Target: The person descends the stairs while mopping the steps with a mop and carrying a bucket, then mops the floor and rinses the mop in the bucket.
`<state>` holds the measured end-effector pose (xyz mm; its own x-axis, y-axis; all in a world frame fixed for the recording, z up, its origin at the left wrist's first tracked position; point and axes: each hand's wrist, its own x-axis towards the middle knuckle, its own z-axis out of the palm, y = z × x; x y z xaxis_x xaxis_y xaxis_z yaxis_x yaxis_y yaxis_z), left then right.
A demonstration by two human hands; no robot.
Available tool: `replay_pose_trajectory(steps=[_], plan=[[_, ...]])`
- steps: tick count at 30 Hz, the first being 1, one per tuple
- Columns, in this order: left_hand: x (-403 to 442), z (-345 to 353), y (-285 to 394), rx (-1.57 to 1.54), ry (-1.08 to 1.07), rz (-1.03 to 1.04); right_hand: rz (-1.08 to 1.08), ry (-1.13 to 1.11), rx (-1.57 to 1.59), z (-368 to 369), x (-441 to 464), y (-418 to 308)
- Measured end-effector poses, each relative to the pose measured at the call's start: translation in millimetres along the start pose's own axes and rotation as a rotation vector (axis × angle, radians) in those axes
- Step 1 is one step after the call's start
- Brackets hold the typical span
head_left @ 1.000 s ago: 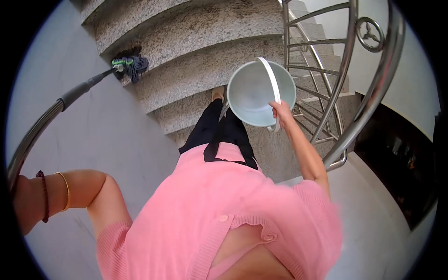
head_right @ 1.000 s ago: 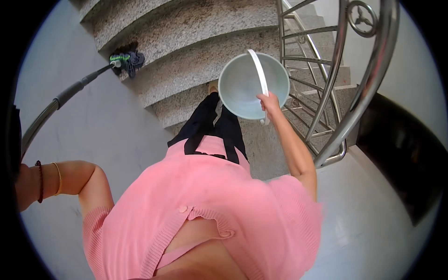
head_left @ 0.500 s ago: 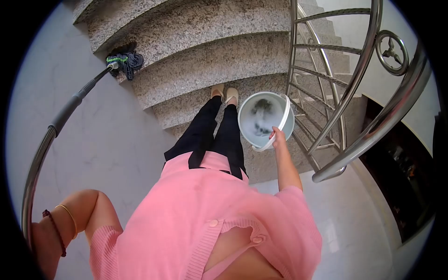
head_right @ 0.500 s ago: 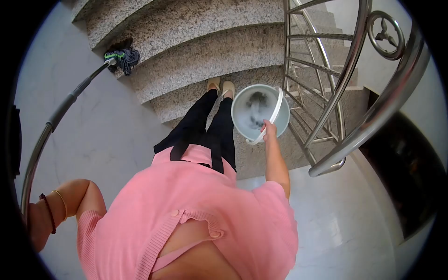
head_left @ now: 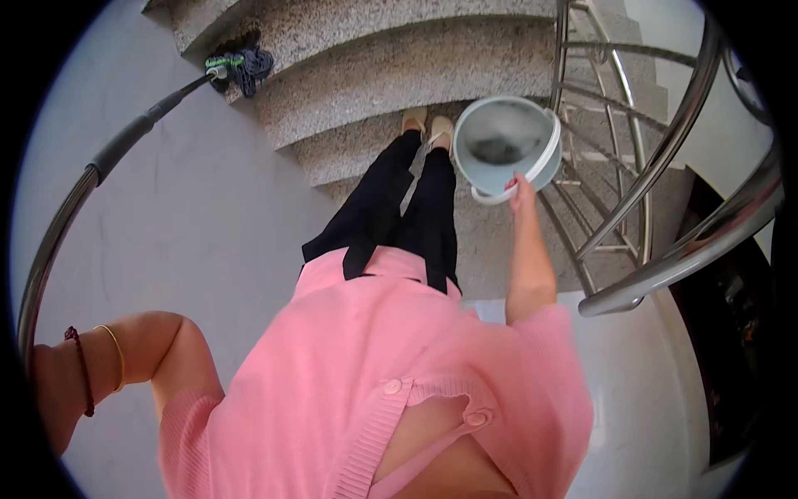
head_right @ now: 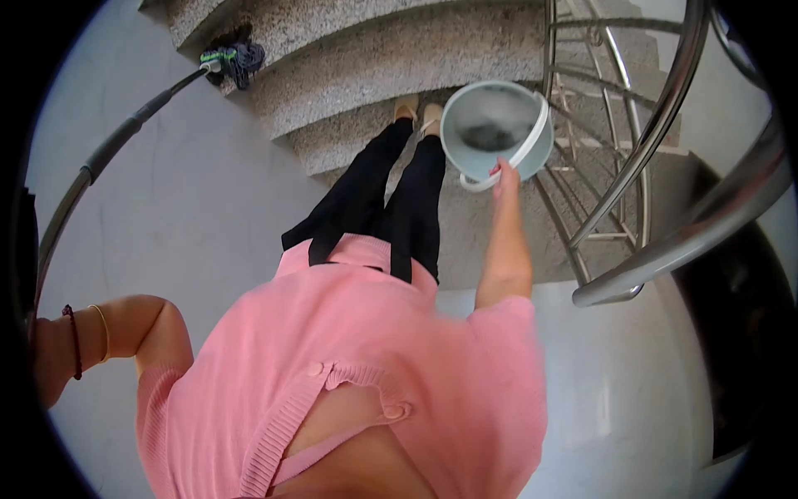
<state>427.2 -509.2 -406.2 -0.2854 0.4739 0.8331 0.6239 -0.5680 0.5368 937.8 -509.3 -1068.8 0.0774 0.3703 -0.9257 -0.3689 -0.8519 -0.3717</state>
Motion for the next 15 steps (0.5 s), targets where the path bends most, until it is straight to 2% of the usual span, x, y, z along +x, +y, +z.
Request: replay_pose_trajectory(steps=[1, 4, 5, 7, 9, 10, 11, 15], plan=[[7.2, -15.5, 0.1, -0.24, 0.107, -0.033, 0.016, -0.003, -0.056, -5.3, -0.2, 0.5], [-35.5, 47.8, -8.8, -0.206, -0.036, -0.03, -0.025, 0.022, -0.057, -13.7, -9.2, -2.7], [-50.5, 55.2, -3.7, 0.238, -0.213, 0.064, -0.022, 0.025, -0.065, -15.0, -8.9, -6.9], [-59.5, 60.8, -0.3, 0.245, -0.201, 0.068, -0.096, 0.161, -0.132, -27.4, -6.4, -5.0], [-65.2, 61.4, 3.6, 0.247, -0.187, 0.092, -0.234, 0.342, -0.298, -65.0, 12.0, -3.8], [-67.2, 57.9, 3.8, 0.223, -0.18, 0.079, -0.226, 0.467, -0.596, -92.1, 26.2, -4.4], [-69.6, 56.8, 5.9, 0.201, -0.175, 0.063, -0.119, 0.545, -0.836, -96.5, 9.4, -18.7], [-82.2, 51.9, 14.8, 0.191, -0.21, 0.068, -0.198, 0.603, -1.041, -152.2, 17.2, -18.1]])
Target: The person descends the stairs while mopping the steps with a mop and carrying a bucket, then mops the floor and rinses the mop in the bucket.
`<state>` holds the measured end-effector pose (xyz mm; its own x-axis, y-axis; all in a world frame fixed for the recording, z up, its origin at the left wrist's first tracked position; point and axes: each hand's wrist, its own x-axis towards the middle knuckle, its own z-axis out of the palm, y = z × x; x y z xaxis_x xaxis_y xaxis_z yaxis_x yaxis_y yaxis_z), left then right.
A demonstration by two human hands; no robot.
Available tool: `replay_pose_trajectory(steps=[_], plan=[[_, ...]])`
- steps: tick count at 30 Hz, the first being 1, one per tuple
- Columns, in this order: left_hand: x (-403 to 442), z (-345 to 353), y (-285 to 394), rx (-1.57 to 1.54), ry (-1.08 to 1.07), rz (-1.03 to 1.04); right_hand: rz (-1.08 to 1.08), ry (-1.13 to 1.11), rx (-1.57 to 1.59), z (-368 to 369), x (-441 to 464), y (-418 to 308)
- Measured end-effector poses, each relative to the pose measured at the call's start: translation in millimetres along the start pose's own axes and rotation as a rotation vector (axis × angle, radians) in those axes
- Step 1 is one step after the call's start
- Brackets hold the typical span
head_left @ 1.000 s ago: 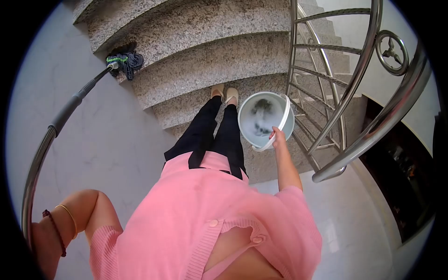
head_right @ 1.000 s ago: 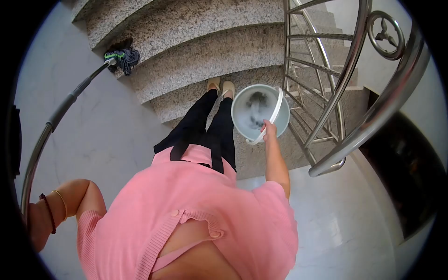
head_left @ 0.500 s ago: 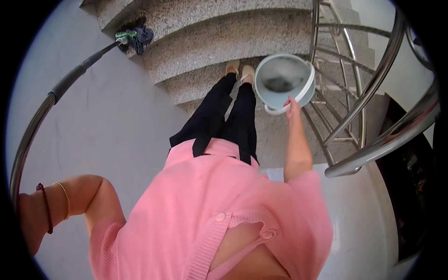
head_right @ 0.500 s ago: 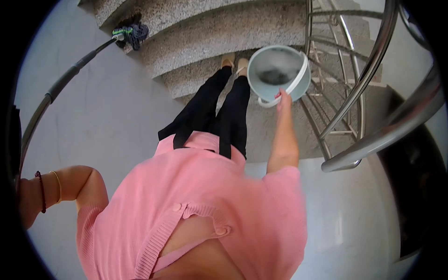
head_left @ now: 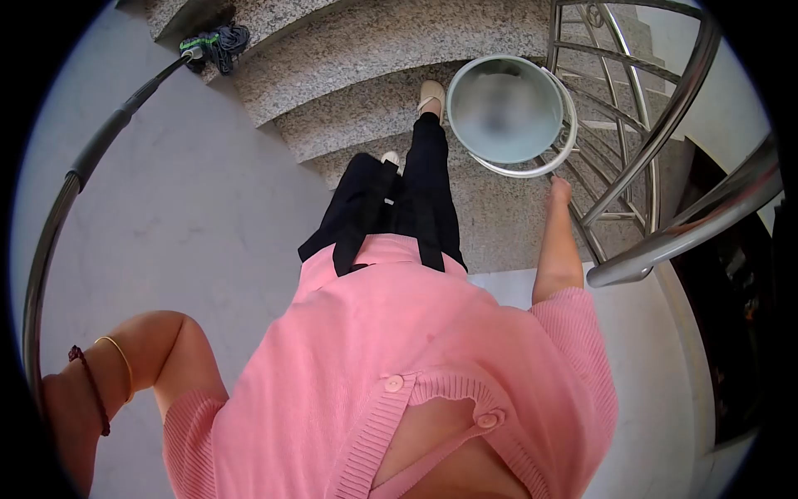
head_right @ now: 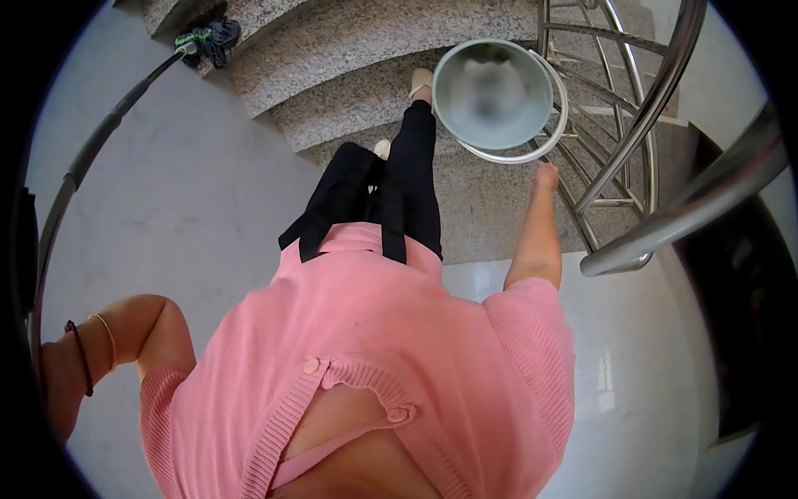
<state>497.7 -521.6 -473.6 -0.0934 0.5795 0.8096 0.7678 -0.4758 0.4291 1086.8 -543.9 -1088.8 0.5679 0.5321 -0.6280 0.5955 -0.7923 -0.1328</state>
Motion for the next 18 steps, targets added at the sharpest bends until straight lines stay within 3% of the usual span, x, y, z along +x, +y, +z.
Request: replay_pose_trajectory(steps=[2, 8, 12, 13, 14, 16, 18], plan=[[-7.8, -7.4, 3.7, 0.002, 0.017, 0.007, -0.008, -0.032, 0.233, 4.4, -7.5, 1.5], [-64.3, -74.9, 46.6, 0.068, 0.034, 0.124, -0.329, 0.005, 0.037, 34.7, -64.7, -35.5], [-128.6, -134.7, 61.2, -0.036, 0.092, 0.227, -0.429, -0.002, 0.132, 65.5, -77.1, -41.5], [-154.6, -147.4, 73.1, -0.053, 0.127, 0.262, -0.474, 0.016, 0.128, 75.7, -73.5, -38.5], [-176.0, -159.9, 84.4, -0.001, 0.372, 0.268, -0.491, 0.004, 0.118, 90.6, -78.0, -30.3], [-212.5, -205.7, 90.3, 0.076, 0.32, 0.264, -0.567, 0.035, -0.051, 102.7, -118.1, -31.1], [-237.7, -233.9, 90.8, -0.007, 0.486, 0.117, -0.702, 0.023, -0.078, 117.5, -148.4, -62.1]])
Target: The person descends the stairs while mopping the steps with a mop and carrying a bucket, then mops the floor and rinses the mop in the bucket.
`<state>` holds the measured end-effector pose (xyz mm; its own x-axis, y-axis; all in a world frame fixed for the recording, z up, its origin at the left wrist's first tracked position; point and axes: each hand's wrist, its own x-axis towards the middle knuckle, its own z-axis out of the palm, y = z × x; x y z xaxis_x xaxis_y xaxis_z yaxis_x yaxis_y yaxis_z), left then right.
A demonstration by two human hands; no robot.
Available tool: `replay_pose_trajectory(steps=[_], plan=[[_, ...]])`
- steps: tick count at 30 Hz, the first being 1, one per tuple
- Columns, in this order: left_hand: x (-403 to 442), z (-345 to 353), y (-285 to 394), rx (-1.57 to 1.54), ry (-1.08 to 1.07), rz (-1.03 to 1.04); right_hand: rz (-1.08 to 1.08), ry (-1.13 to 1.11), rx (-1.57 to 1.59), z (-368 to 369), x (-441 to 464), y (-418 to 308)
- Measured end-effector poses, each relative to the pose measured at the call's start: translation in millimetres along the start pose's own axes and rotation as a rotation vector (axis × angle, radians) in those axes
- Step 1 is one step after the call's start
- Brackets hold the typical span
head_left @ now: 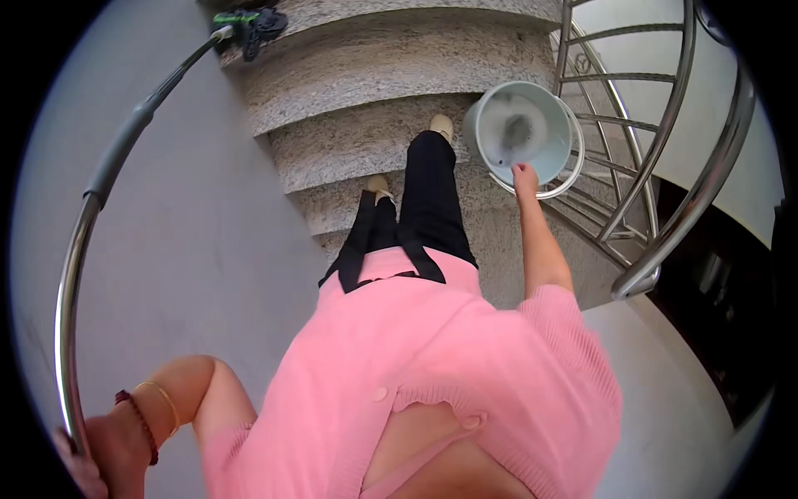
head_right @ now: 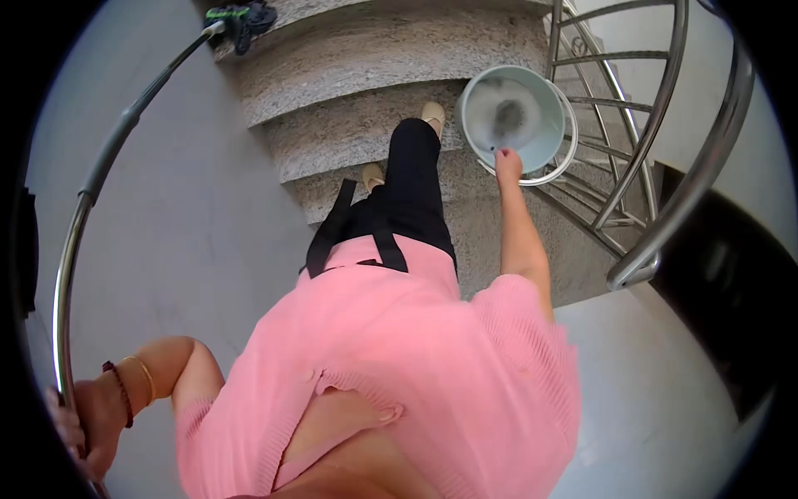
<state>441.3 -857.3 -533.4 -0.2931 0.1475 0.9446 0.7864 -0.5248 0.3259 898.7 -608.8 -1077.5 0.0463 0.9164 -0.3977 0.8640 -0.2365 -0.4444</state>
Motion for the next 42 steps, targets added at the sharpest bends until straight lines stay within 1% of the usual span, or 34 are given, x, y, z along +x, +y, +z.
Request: replay_pose_trajectory(steps=[1, 2, 3, 4, 5, 6, 7, 8, 9, 10, 11, 13, 14, 15, 16, 17, 19, 20, 21, 23, 24, 25, 26, 27, 28, 30, 31, 33, 35, 36, 37, 38, 39, 42], plan=[[-2.8, -30.9, 12.8, -0.005, 0.084, -0.062, -0.138, -0.026, -0.003, 15.4, -6.3, -26.0], [-6.8, -71.6, 25.0, -0.036, 0.056, -0.125, -0.199, -0.055, 0.064, 22.5, -7.4, -50.6], [-16.0, -81.6, 27.9, -0.038, 0.064, -0.121, -0.236, -0.098, 0.125, 30.7, -14.1, -65.8], [-28.9, -95.9, 40.0, 0.014, 0.1, -0.151, -0.626, 0.039, 0.039, 31.1, -48.8, -169.5], [-38.7, -108.0, 51.7, 0.055, 0.125, -0.196, -0.875, 0.056, 0.068, 47.5, -52.9, -208.2], [-45.9, -86.1, 51.3, 0.127, 0.156, -0.19, -0.805, -0.103, 0.024, 51.1, -50.7, -216.1], [-58.7, -81.4, 67.2, 0.218, 0.118, -0.131, -1.194, 0.053, 0.152, 48.1, -111.1, -307.9], [-63.0, -86.6, 76.0, 0.246, 0.062, -0.079, -1.312, -0.03, 0.188, 39.9, -150.6, -358.3], [-64.2, -86.4, 81.6, 0.28, -0.018, -0.045, -1.287, -0.045, 0.112, 33.7, -159.2, -369.8], [-77.2, -105.5, 101.5, 0.18, -0.096, -0.085, -1.538, -0.095, 0.29, 29.2, -212.5, -438.7], [-83.7, -111.6, 115.8, 0.182, -0.088, -0.065, -1.663, -0.123, 0.32, 22.2, -240.5, -467.5], [-99.2, -126.0, 127.4, -0.103, -0.081, -0.203, -1.905, -0.166, 0.32, 37.2, -282.9, -513.3], [-101.4, -123.2, 136.7, -0.098, -0.083, -0.185, -1.939, -0.173, 0.357, 45.0, -288.7, -524.5], [-104.1, -124.0, 144.0, -0.104, -0.033, -0.234, -1.959, -0.192, 0.387, 57.8, -294.2, -527.9], [-105.7, -118.3, 148.5, -0.106, 0.011, -0.264, -1.903, -0.437, 0.194, 67.5, -297.4, -535.2], [-106.2, -109.3, 152.9, -0.102, 0.002, -0.257, -1.81, -0.68, -0.001, 75.9, -295.4, -536.3], [-111.5, -104.6, 154.1, 0.068, 0.031, -0.273, -1.83, -0.654, 0.067, 79.6, -293.4, -529.0], [-107.3, -92.4, 158.1, 0.131, 0.007, -0.239, -1.852, -0.642, 0.136, 71.0, -287.7, -521.0], [-106.0, -78.4, 166.3, 0.146, 0.008, -0.245, -1.856, -0.659, 0.14, 60.3, -281.2, -507.2], [-100.5, -83.3, 173.3, 0.087, 0.09, -0.154, -1.826, -0.664, 0.269, 47.2, -282.0, -493.8], [-96.2, -74.4, 175.3, 0.067, 0.125, -0.156, -1.839, -0.596, 0.369, 39.4, -269.3, -479.5], [-92.8, -73.4, 181.0, 0.069, 0.117, -0.153, -1.84, -0.593, 0.379, 31.1, -266.7, -471.1], [-98.4, -80.0, 182.8, -0.012, 0.104, -0.185, -1.829, -0.578, 0.312, 24.4, -261.3, -462.1], [-98.5, -62.4, 181.5, -0.101, 0.079, -0.212, -1.813, -0.549, 0.255, 1.4, -240.5, -453.9], [-100.3, -61.6, 180.4, -0.099, 0.075, -0.211, -1.831, -0.537, 0.274, -4.8, -238.4, -451.4], [-115.2, -45.2, 171.1, -0.206, 0.168, -0.281, -1.81, -0.47, 0.271, -28.4, -205.7, -433.8], [-119.9, -34.2, 166.6, -0.204, 0.165, -0.28, -1.78, -0.432, 0.288, -34.1, -193.3, -424.4], [-137.1, 11.2, 145.1, -0.14, 0.276, -0.392, -1.684, -0.333, 0.195, -59.6, -128.8, -398.5], [-150.5, 35.2, 124.8, -0.466, 0.099, -0.416, -1.712, -0.16, 0.25, -68.4, -97.0, -384.2], [-177.6, 85.9, 104.6, -0.104, -0.028, -0.432, -1.522, -0.182, 0.185, -93.3, -40.9, -361.1], [-176.3, 97.8, 105.4, -0.233, -0.061, -0.469, -1.571, -0.161, 0.198, -90.0, -32.7, -359.0], [-189.3, 122.0, 100.2, -0.142, -0.166, -0.526, -1.537, -0.103, 0.152, -103.4, 3.6, -341.3], [-205.5, 159.0, 91.1, -0.257, -0.276, -0.558, -1.503, -0.049, 0.103, -121.8, 43.7, -318.6], [-194.8, 185.3, 80.9, -0.38, -0.361, -0.559, -1.519, 0.017, 0.172, -128.6, 63.1, -305.5]])
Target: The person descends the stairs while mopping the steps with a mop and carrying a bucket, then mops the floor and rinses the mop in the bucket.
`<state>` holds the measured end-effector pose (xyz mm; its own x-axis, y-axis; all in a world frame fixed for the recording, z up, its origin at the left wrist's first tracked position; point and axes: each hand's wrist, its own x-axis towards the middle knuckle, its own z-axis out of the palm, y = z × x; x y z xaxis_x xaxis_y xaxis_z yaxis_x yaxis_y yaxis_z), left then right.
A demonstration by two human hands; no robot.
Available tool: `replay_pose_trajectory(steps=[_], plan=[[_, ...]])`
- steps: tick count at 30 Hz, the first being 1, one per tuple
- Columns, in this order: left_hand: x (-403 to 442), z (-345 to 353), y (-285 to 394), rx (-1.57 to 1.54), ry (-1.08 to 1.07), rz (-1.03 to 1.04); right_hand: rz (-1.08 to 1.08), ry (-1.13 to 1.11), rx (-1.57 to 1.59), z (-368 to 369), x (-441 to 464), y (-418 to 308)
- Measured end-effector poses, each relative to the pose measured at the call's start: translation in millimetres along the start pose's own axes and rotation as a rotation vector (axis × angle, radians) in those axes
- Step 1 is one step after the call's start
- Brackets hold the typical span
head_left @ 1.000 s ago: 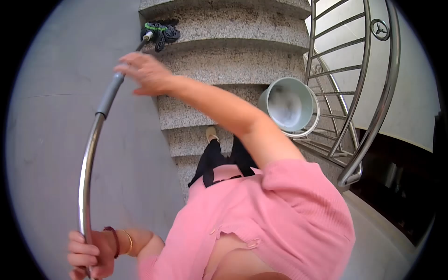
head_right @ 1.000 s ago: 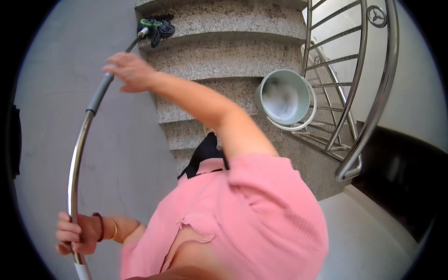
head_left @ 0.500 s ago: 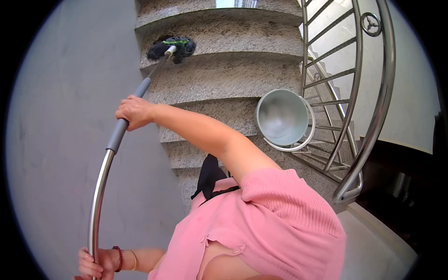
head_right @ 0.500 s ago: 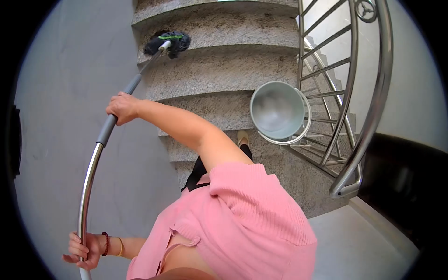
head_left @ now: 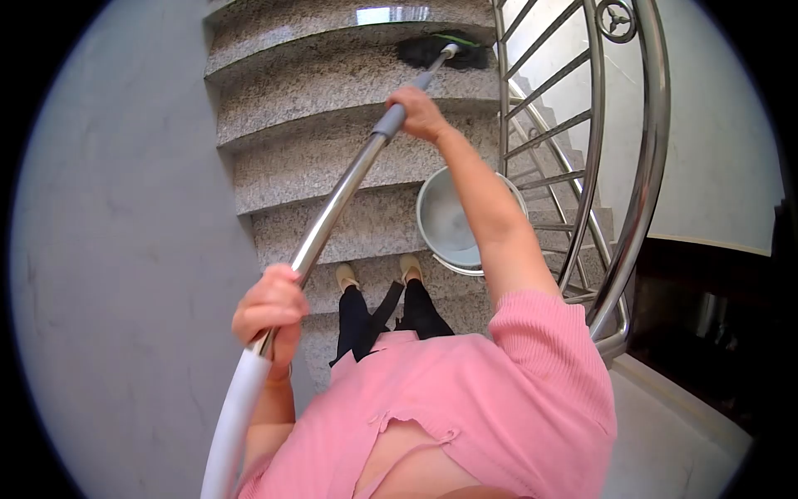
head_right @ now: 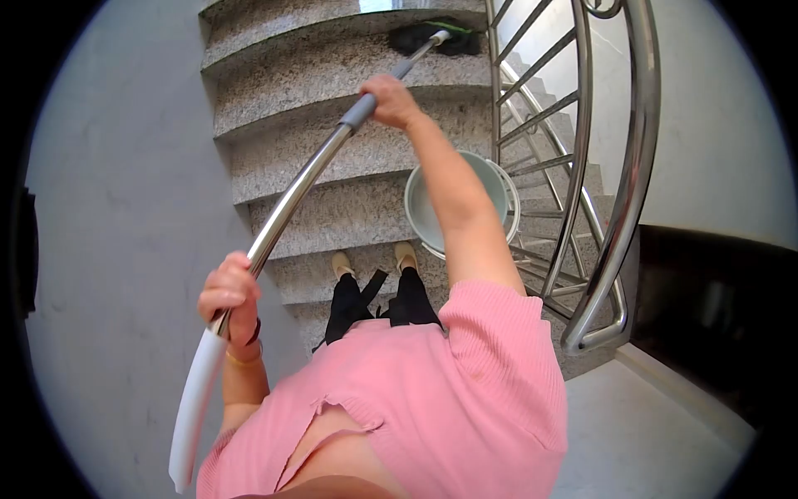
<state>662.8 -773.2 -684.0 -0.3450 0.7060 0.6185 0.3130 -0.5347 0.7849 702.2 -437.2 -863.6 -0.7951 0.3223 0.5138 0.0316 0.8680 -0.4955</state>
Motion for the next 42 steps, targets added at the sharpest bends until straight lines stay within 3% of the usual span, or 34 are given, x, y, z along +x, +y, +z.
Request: replay_pose_trajectory(steps=[3, 7, 8, 11, 12, 16, 20, 22, 27, 31, 34, 36, 39, 42], plan=[[1.4, 1.9, -5.3, -0.006, -0.124, 0.021, 0.013, 0.147, -0.057, -13.4, -13.1, 9.0], [-9.1, -30.7, -4.4, 0.062, -0.177, -0.003, 0.057, 0.098, -0.062, 17.0, -5.3, -2.9], [-19.5, -47.8, -2.0, 0.021, -0.074, -0.036, 0.115, 0.058, -0.091, 20.6, -6.1, -14.1], [-52.4, -112.9, 29.1, -0.073, 0.166, -0.09, 0.005, 0.178, -0.09, 57.5, 7.3, -90.3], [-62.0, -135.8, 47.9, 0.046, 0.202, -0.1, -0.025, 0.228, -0.052, 75.0, 10.8, -110.6], [-81.7, -207.6, 122.9, 0.129, 0.26, -0.027, -0.013, 0.14, 0.047, 101.1, 34.7, -208.0], [-75.2, -222.0, 148.1, 0.017, 0.267, 0.064, -0.029, 0.121, 0.125, 112.4, 57.0, -235.8], [-65.8, -220.5, 137.1, -0.014, 0.391, 0.085, -0.086, 0.137, 0.147, 114.1, 67.7, -224.7], [-37.5, -194.0, 52.7, 0.042, 0.346, -0.005, -0.058, 0.123, -0.059, 107.8, 76.1, -125.1], [-19.5, -113.8, -41.4, 0.045, 0.256, -0.147, 0.1, -0.01, -0.143, 71.8, 49.9, -14.5], [-4.1, -69.5, -83.5, -0.039, 0.216, -0.213, 0.089, 0.036, -0.247, 30.5, 26.5, 33.3], [4.1, -52.5, -113.2, -0.061, 0.152, -0.226, 0.067, 0.121, -0.284, 19.7, 12.7, 67.3], [17.5, -32.1, -143.3, -0.036, 0.017, -0.276, 0.181, -0.047, -0.286, 10.1, -7.8, 116.5], [25.0, -28.6, -154.4, -0.075, -0.064, -0.283, 0.213, -0.075, -0.327, 10.2, -14.9, 126.5]])
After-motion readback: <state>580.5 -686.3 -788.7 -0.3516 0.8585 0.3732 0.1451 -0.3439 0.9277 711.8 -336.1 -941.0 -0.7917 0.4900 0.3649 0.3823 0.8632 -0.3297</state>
